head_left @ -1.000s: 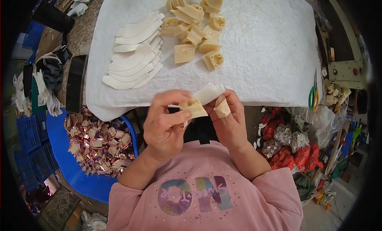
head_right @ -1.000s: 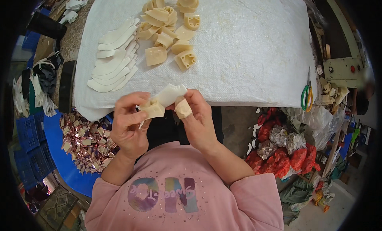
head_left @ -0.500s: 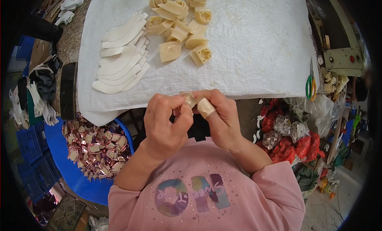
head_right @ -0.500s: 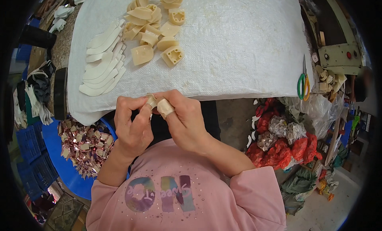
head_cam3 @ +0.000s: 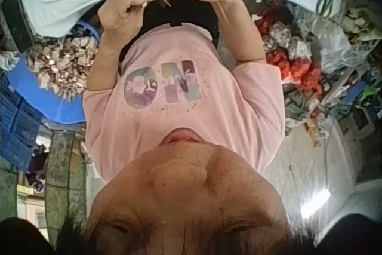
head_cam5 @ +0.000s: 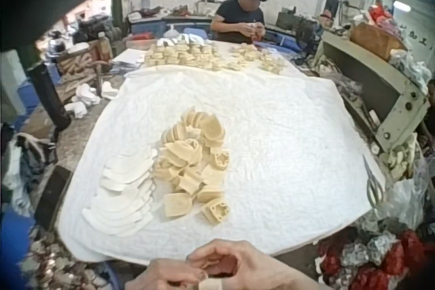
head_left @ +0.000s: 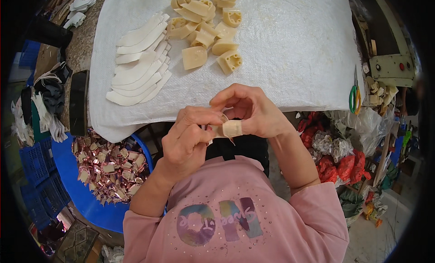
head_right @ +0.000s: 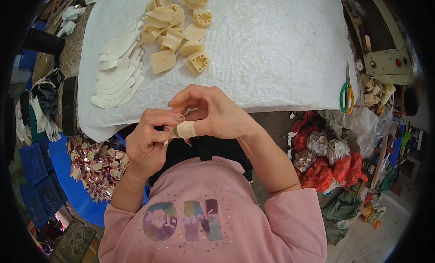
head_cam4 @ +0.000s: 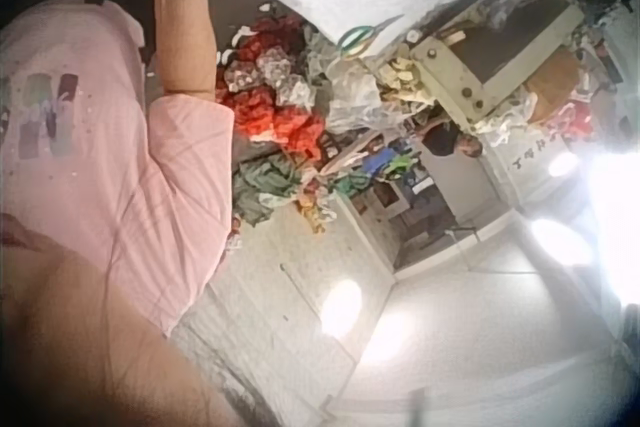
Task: The recorder is assembling small tan shoe components with white linings, likely preparing them for a later stage in shoe manufacturing.
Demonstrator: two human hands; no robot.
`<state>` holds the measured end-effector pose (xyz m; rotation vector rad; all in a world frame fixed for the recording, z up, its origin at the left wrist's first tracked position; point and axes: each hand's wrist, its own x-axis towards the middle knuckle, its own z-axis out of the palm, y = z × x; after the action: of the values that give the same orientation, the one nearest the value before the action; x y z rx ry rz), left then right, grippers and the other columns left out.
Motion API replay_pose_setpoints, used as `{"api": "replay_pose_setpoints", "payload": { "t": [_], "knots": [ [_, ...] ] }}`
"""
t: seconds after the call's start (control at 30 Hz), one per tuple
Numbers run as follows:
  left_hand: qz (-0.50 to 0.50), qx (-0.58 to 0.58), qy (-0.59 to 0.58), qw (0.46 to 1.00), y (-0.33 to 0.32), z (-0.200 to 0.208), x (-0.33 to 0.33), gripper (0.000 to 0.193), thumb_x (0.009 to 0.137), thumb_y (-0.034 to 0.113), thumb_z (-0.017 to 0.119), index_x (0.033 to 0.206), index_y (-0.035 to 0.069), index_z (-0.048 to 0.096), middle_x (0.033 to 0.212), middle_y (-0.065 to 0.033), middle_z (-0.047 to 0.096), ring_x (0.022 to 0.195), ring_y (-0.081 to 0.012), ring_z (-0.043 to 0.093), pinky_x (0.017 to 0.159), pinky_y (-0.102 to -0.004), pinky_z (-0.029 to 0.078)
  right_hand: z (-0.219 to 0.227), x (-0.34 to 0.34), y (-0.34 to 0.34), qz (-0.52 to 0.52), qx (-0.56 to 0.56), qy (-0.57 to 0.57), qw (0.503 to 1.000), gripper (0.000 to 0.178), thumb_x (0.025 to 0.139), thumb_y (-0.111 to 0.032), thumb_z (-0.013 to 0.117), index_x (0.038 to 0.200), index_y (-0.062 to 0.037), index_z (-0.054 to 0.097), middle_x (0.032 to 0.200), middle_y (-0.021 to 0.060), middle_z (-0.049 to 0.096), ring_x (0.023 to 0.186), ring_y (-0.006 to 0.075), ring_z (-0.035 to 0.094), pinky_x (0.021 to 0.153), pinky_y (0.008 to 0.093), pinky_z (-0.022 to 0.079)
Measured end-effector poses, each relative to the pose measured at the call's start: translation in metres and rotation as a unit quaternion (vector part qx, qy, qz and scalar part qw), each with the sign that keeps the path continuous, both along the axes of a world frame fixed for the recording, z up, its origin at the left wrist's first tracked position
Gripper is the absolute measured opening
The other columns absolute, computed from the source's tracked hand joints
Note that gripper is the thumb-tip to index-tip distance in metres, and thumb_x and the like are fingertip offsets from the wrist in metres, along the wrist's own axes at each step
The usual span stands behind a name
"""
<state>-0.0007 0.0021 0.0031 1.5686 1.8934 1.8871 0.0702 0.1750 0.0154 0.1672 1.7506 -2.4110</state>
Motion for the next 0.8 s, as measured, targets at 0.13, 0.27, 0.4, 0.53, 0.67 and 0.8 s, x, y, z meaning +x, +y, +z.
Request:
{"api": "replay_pose_setpoints", "payload": {
  "t": [0.13, 0.27, 0.4, 0.53, 0.67, 0.8],
  "knots": [
    [0.047, -0.056, 0.002, 0.997, -0.003, -0.004, 0.004, 0.025, 0.069, -0.016, 0.061, 0.072, 0.002, 0.044, 0.091, -0.0147, 0.062, 0.081, -0.0275, 0.062, 0.066, -0.0273, 0.049, 0.001, -0.004, -0.005, -0.016, 0.029, -0.033, 0.999, 0.038, 0.075, -0.004, 0.071, 0.108, 0.0031, 0.054, 0.093, 0.0114, 0.061, 0.083, 0.0134, 0.060, 0.064, 0.0242, 0.052],
    [0.070, -0.035, -0.066, 0.995, 0.001, -0.011, 0.006, 0.017, 0.080, -0.005, 0.065, 0.084, 0.002, 0.050, 0.093, -0.0140, 0.061, 0.073, -0.0159, 0.056, 0.067, -0.0242, 0.046, -0.008, -0.007, -0.009, -0.051, 0.060, -0.034, 0.996, 0.035, 0.083, -0.013, 0.065, 0.111, 0.0030, 0.052, 0.087, 0.0097, 0.063, 0.080, 0.0124, 0.059, 0.063, 0.0237, 0.051],
    [0.105, 0.043, -0.282, 0.953, 0.007, -0.005, 0.009, 0.014, 0.081, -0.002, 0.065, 0.091, -0.002, 0.056, 0.095, -0.0136, 0.063, 0.082, -0.0160, 0.058, 0.072, -0.0262, 0.047, -0.010, -0.006, -0.016, -0.171, -0.005, 0.044, 0.984, 0.032, 0.091, -0.017, 0.055, 0.117, 0.0005, 0.051, 0.090, 0.0085, 0.064, 0.079, 0.0128, 0.059, 0.074, 0.0261, 0.049],
    [0.090, 0.058, -0.374, 0.921, 0.007, -0.005, 0.010, 0.015, 0.082, -0.001, 0.065, 0.095, -0.004, 0.057, 0.098, -0.0157, 0.063, 0.089, -0.0153, 0.059, 0.079, -0.0271, 0.048, -0.011, -0.004, -0.004, -0.078, 0.233, 0.211, 0.946, 0.027, 0.087, -0.011, 0.056, 0.114, -0.0046, 0.056, 0.109, 0.0111, 0.059, 0.105, 0.0208, 0.051, 0.092, 0.0335, 0.041],
    [0.077, 0.045, -0.361, 0.928, 0.013, -0.002, 0.011, 0.016, 0.082, 0.004, 0.068, 0.090, -0.004, 0.056, 0.099, -0.0165, 0.062, 0.088, -0.0137, 0.059, 0.080, -0.0268, 0.049, -0.014, -0.004, -0.019, -0.158, 0.291, 0.212, 0.919, 0.017, 0.078, -0.003, 0.057, 0.095, -0.0053, 0.056, 0.097, 0.0092, 0.052, 0.092, 0.0258, 0.046, 0.081, 0.0342, 0.038],
    [0.077, 0.054, -0.379, 0.921, 0.013, -0.001, 0.010, 0.017, 0.082, 0.005, 0.068, 0.090, -0.004, 0.057, 0.100, -0.0162, 0.062, 0.087, -0.0130, 0.059, 0.080, -0.0261, 0.049, -0.017, -0.007, -0.022, -0.168, 0.251, 0.194, 0.933, 0.019, 0.073, 0.001, 0.055, 0.091, -0.0056, 0.054, 0.093, 0.0093, 0.050, 0.088, 0.0273, 0.044, 0.079, 0.0338, 0.036]
  ]
}}
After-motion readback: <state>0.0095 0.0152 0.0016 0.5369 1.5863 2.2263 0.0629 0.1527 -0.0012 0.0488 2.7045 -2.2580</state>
